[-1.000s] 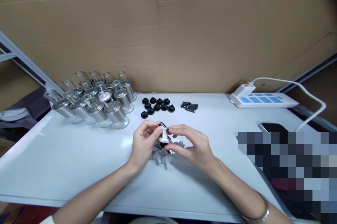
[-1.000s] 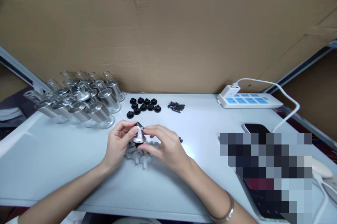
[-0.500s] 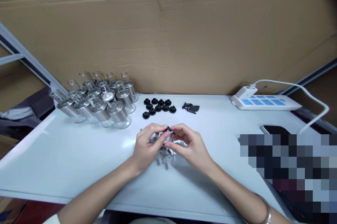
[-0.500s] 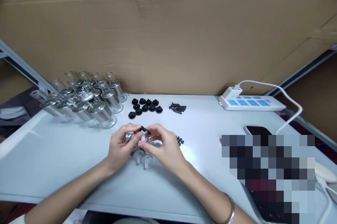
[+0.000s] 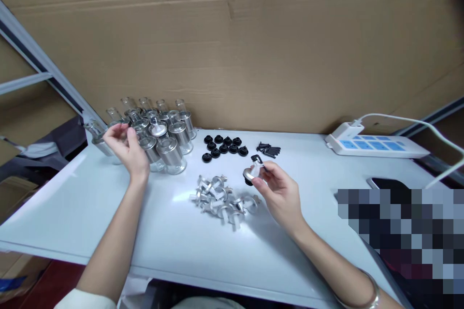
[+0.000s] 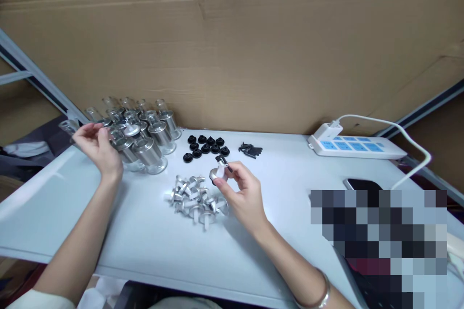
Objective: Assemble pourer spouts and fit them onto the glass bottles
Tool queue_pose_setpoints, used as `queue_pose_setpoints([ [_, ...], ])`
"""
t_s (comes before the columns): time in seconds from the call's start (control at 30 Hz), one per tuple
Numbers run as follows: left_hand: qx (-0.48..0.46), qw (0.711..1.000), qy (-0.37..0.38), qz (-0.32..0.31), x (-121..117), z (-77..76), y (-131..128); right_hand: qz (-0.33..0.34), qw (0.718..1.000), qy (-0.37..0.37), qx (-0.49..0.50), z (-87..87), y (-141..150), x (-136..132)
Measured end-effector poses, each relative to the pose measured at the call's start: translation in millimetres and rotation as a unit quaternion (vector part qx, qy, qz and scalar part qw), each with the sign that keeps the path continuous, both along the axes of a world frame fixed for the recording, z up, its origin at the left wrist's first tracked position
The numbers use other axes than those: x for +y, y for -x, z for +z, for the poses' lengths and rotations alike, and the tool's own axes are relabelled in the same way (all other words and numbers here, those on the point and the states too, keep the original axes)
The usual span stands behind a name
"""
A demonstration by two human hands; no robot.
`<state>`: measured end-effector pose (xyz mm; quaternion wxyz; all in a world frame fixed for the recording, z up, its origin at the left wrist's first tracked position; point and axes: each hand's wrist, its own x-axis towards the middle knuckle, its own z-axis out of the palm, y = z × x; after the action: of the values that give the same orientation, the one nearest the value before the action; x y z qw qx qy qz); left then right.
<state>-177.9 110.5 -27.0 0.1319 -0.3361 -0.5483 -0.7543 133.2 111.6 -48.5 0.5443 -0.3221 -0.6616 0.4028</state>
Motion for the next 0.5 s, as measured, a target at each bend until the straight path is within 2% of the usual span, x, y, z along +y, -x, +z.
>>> queue_pose_setpoints([
  [0.17,0.001,0.998,0.056,-0.032,-1,-5.1,7,0.003,1.0,0.015,0.012,-0.1,-1,1],
  [0.27,0.032,0.995,0.086,-0.029,0,-8.6,1,-0.005,1.0,0.017,0.014,0.7,-1,1],
  [0.37,0.058,0.993,0.104,0.002,2,-14.5,-1,-0.02,0.999,0.01,0.027,2.8,-1,1],
  [0.43,0.065,0.993,0.101,0.02,3,-17.6,2,-0.037,0.999,0.002,0.038,4.7,-2,1],
  [0.5,0.061,0.996,0.065,0.018,4,-16.9,8,-0.067,0.997,-0.008,0.044,6.6,-3,2],
])
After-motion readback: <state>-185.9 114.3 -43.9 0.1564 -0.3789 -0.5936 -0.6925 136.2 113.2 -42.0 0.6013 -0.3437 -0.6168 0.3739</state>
